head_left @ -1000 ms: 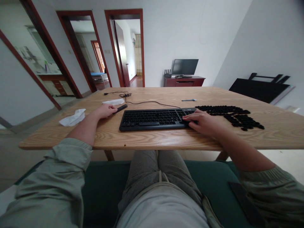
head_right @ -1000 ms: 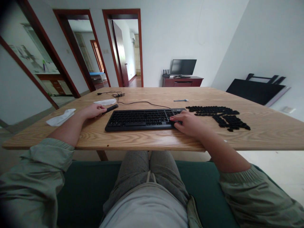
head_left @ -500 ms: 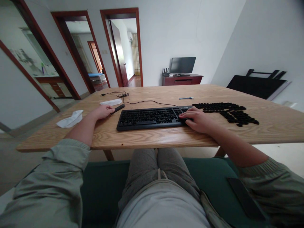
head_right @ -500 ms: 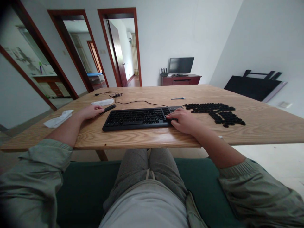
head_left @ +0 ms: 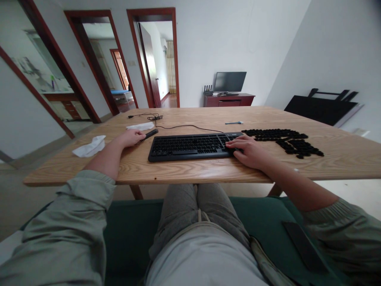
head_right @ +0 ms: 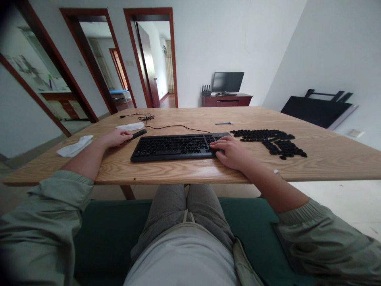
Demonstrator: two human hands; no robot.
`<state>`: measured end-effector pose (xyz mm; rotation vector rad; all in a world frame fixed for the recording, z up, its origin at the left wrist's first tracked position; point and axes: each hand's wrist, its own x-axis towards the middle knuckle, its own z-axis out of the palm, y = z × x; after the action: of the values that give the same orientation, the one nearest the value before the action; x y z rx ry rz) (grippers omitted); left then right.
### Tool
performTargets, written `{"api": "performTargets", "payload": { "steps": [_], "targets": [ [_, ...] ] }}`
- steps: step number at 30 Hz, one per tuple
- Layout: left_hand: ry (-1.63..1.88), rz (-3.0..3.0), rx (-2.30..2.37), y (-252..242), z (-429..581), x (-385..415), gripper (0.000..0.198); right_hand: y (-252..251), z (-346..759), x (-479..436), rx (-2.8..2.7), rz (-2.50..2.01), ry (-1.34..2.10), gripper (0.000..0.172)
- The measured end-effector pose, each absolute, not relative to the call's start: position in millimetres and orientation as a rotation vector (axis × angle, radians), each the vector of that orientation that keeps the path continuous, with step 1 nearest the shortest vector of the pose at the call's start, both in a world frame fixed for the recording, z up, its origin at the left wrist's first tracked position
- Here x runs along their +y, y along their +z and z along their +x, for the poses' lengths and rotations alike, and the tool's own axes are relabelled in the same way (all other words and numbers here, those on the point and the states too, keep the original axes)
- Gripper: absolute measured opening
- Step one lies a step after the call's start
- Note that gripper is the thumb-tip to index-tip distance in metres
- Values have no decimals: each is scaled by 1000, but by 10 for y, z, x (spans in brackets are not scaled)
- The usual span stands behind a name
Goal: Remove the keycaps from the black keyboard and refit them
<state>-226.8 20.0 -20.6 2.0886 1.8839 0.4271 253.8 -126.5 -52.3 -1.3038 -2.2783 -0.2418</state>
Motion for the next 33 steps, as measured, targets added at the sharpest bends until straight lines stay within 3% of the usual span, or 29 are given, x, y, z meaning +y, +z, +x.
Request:
{"api": "performTargets", "payload": {
  "steps": [10, 15, 20, 33],
  "targets": [
    [437, 2081, 1867, -243, -2312, 265, 41, -533, 2506, -1251, -2244, -1305, -229, 35],
    [431, 2079, 1847, -281, -2364, 337, 39, -526, 2541, -1281, -2145, -1290, -272, 44],
    [403, 2046, 1846, -269, -2349, 323, 41, -535, 2531, -1282, -2296, -1314, -329, 34],
    [399, 2111, 1817, -258, -2365, 324, 41, -466, 2663, -1413, -2260, -1317, -320, 35]
  ]
}}
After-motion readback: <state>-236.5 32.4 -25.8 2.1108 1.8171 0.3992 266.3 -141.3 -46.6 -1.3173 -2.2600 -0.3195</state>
